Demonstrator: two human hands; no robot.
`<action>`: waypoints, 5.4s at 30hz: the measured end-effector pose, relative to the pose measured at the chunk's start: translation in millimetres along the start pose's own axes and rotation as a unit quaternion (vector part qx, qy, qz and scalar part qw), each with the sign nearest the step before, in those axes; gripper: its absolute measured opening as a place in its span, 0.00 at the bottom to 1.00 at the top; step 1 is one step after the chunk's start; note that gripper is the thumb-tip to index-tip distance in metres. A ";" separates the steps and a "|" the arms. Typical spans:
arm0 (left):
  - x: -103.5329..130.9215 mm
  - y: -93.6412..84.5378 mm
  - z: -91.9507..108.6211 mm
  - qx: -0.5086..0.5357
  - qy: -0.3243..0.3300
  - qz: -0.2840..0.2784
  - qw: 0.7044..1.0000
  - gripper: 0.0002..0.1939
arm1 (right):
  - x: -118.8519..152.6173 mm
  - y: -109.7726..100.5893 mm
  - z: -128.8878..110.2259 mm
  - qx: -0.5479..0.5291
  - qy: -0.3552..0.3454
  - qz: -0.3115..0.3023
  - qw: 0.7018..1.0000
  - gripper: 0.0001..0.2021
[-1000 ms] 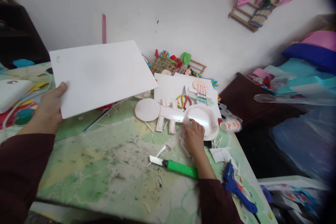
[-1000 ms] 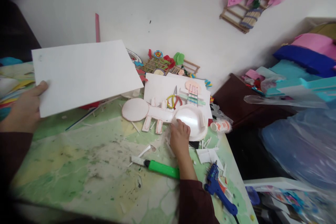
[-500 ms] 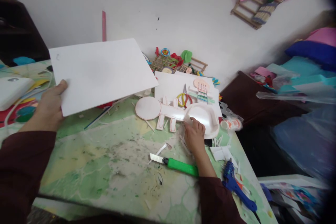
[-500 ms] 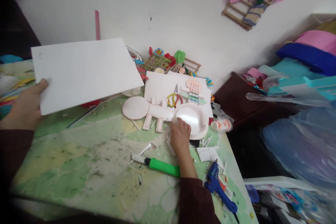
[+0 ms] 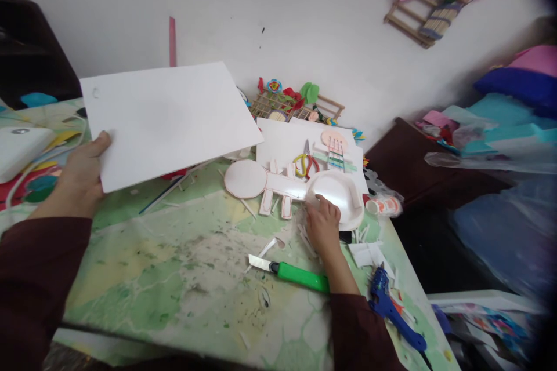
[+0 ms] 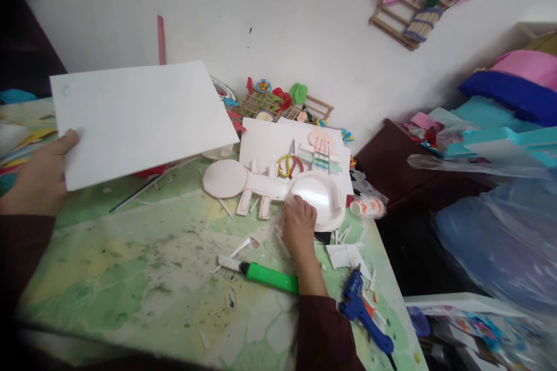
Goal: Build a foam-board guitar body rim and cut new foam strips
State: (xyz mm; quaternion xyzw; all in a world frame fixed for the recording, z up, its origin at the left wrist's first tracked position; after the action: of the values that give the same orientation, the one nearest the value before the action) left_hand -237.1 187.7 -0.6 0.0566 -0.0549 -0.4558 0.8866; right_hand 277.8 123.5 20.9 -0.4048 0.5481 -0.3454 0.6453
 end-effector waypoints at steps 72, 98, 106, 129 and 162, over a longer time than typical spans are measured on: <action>61.1 18.3 17.1 0.019 0.016 -0.084 0.996 0.05 | 59.9 -22.5 -80.0 -0.163 -0.106 -0.201 0.960 0.08; 163.7 81.9 -67.1 -0.128 -0.149 -0.408 0.892 0.27 | 59.7 -53.5 66.6 -0.224 0.129 -0.033 0.966 0.12; 171.4 90.3 -48.4 -0.233 0.030 -0.339 0.911 0.24 | 79.9 -56.1 -5.2 -0.199 0.058 -0.086 0.975 0.12; 274.4 180.0 -73.7 -0.517 0.466 -0.542 0.471 0.32 | 101.2 -27.6 -149.0 -0.077 -0.236 -0.348 0.904 0.10; 294.9 166.7 -66.0 -0.387 0.540 -0.619 0.419 0.31 | 104.9 -15.9 -245.9 -0.080 -0.262 -0.478 0.835 0.15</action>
State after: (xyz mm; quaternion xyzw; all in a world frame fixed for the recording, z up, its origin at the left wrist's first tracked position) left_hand 76.9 47.3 -27.2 -0.0393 0.6675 -0.7301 0.1412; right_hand 51.9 -12.0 -27.2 -0.7417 0.1225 -0.4470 0.4849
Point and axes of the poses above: each hand's wrist, its own x-axis away from the middle knuckle, its own y-axis out of the palm, z = x × y, the point moved 10 cm from there along -x, towards the middle knuckle, and after that the axes turned 7 degrees about -x, right-handed, at the moved point
